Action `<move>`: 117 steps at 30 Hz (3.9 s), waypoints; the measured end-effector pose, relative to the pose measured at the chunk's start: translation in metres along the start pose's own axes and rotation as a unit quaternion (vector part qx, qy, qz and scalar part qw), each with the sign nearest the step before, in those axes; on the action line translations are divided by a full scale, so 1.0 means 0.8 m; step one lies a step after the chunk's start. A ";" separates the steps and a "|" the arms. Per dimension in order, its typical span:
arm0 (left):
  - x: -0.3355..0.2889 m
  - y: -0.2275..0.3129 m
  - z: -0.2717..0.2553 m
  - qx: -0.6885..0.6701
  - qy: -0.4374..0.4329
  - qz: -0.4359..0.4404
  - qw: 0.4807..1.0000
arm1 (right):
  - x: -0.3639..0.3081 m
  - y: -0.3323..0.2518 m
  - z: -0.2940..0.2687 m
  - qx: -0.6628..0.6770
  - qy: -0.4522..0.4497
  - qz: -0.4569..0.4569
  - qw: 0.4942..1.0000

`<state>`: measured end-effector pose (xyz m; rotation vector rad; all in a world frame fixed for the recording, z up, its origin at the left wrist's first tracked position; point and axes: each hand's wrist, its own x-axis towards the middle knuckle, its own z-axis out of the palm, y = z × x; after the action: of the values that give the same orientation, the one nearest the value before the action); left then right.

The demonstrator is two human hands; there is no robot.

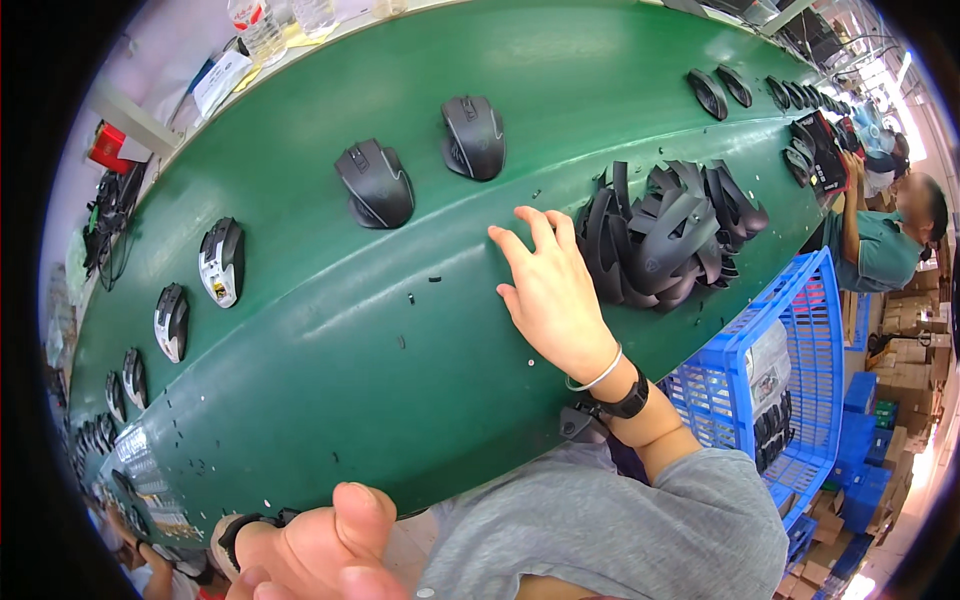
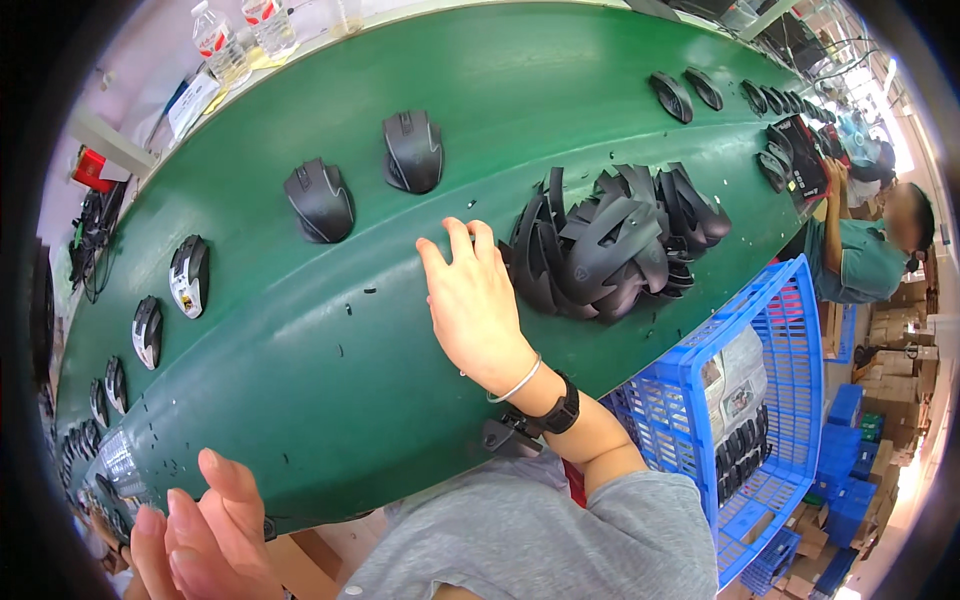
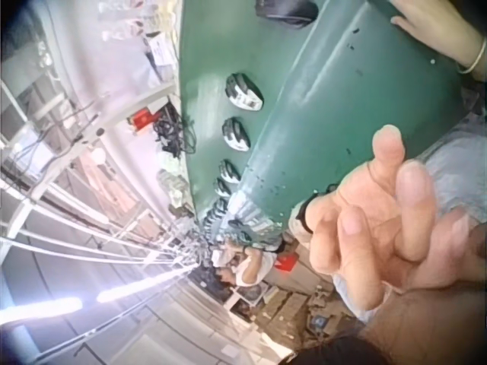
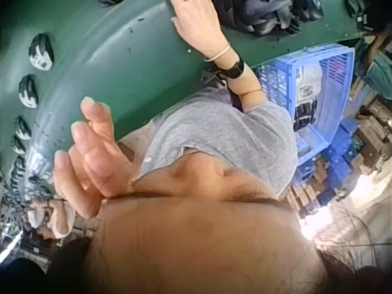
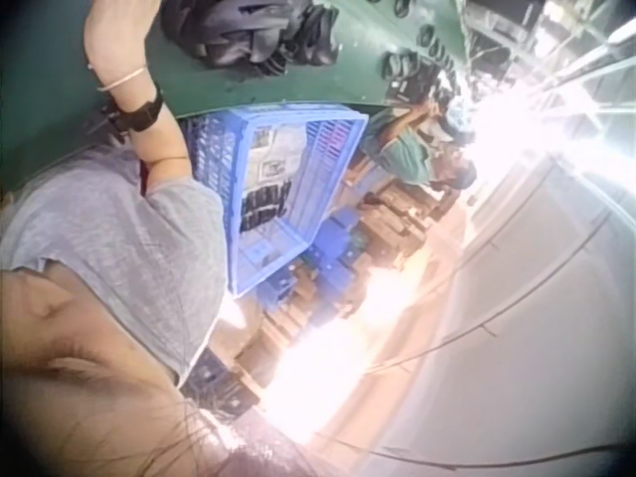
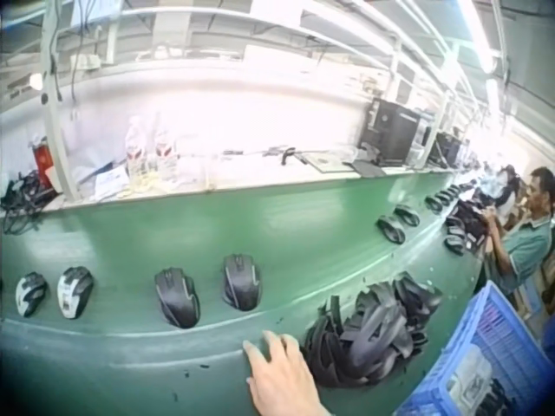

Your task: The person assembles computer mice by attaching black rubber side grips to the mouse bodies. They pick up a mouse, apply the grip pieces to the sides, and place the completed unit on the green workbench. The process is repeated for multiple units in a repetitive assembly line fashion.

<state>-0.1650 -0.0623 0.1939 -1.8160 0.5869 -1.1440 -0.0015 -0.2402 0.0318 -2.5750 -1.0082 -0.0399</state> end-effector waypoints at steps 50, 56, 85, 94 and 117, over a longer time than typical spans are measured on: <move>-0.065 0.180 0.034 -0.603 -0.006 -0.756 0.254 | -0.011 -0.074 -0.017 0.357 -0.026 -0.144 0.923; -0.054 0.170 0.032 -0.585 0.029 -0.757 0.289 | -0.015 -0.083 -0.019 0.316 0.062 -0.146 0.935; -0.190 0.081 0.192 -0.267 -0.394 -0.702 0.529 | -0.007 -0.053 0.006 0.305 0.137 -0.159 0.929; -0.146 0.121 0.094 -0.598 0.048 -0.797 -0.072 | -0.006 -0.064 -0.007 0.280 0.135 -0.169 0.935; -0.100 0.167 0.050 -0.690 0.030 -0.723 -0.015 | -0.007 -0.065 0.000 0.317 0.113 -0.125 0.934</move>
<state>-0.1588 -0.0512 0.0333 0.9504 0.4242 0.3618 -0.0404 -0.2088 0.0485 -1.8076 -1.0438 -0.0639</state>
